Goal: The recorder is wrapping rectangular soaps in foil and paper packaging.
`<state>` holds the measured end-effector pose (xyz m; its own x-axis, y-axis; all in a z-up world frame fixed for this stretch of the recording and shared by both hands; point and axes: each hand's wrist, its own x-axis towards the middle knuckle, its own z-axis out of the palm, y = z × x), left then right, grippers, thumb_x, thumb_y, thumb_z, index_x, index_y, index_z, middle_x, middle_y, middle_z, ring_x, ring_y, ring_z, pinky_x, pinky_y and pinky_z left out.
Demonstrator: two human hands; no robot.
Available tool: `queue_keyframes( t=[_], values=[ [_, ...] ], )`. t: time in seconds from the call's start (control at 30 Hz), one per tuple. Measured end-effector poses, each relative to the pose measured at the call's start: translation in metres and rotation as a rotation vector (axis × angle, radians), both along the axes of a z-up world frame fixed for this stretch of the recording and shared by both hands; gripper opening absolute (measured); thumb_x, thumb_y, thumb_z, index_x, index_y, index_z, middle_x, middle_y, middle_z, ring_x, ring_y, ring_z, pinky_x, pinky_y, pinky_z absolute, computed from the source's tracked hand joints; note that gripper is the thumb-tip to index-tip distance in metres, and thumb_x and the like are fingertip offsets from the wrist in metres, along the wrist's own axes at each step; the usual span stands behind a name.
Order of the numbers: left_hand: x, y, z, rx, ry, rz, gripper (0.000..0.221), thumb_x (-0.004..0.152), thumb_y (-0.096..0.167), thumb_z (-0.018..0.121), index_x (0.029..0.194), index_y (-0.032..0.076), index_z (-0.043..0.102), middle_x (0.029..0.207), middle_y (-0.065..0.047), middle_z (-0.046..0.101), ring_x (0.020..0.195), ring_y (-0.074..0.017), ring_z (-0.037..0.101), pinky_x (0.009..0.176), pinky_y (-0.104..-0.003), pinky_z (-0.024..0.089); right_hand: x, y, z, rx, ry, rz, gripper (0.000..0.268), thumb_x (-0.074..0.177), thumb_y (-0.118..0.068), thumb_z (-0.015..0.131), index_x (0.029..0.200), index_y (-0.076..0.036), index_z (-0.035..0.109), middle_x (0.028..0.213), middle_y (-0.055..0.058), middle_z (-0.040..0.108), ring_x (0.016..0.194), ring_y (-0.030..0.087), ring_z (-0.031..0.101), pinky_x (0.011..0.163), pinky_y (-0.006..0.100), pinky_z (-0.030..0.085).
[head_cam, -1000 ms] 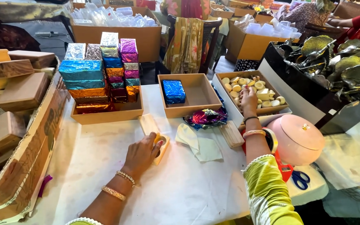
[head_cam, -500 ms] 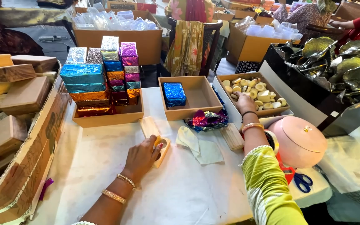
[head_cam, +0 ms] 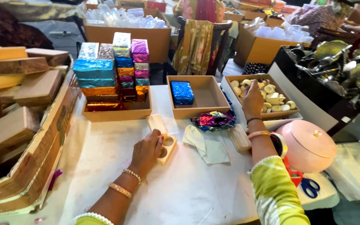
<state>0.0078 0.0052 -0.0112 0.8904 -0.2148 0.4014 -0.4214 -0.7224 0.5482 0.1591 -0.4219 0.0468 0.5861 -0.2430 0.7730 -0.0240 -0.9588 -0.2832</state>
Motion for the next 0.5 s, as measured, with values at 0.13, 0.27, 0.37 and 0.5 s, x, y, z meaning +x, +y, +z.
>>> queue_keyframes(
  t=[0.13,0.27,0.37,0.5],
  values=[
    [0.006,0.008,-0.005,-0.149,-0.127,0.048,0.014,0.101,0.021,0.058,0.111,0.010,0.058,0.093,-0.011,0.073,0.082,-0.0323,0.071,0.071,-0.045,0.054,-0.013,0.062,0.003,0.179,0.069,0.272,0.029,0.108,-0.031,0.058,0.104,-0.003,0.061,0.085,0.017,0.069,0.073,0.032,0.066,0.061,0.045,0.050],
    [0.000,0.010,0.013,-0.332,-0.066,-0.044,0.034,0.094,0.019,0.069,0.124,0.010,0.058,0.096,-0.013,0.063,0.084,-0.0276,0.065,0.074,-0.040,0.055,-0.040,0.145,-0.035,0.436,0.524,0.865,0.030,0.107,-0.032,0.053,0.108,-0.006,0.070,0.072,0.005,0.062,0.052,0.011,0.053,0.049,0.030,0.044],
    [-0.005,0.006,0.019,-0.356,-0.292,-0.247,0.052,0.088,0.017,0.075,0.135,0.005,0.053,0.111,-0.018,0.059,0.099,-0.0321,0.060,0.082,-0.042,0.054,-0.092,0.206,-0.030,0.563,0.889,0.966,0.033,0.104,-0.034,0.056,0.108,-0.005,0.071,0.070,0.004,0.063,0.050,0.011,0.051,0.046,0.031,0.042],
    [0.007,0.004,0.002,-0.204,-0.368,-0.340,0.059,0.081,0.020,0.083,0.130,0.003,0.056,0.113,-0.016,0.065,0.108,-0.0361,0.061,0.092,-0.043,0.053,-0.118,0.232,-0.026,0.291,0.882,1.043,0.037,0.104,-0.037,0.050,0.111,-0.006,0.069,0.066,0.008,0.065,0.048,0.017,0.057,0.051,0.034,0.048]
  ],
)
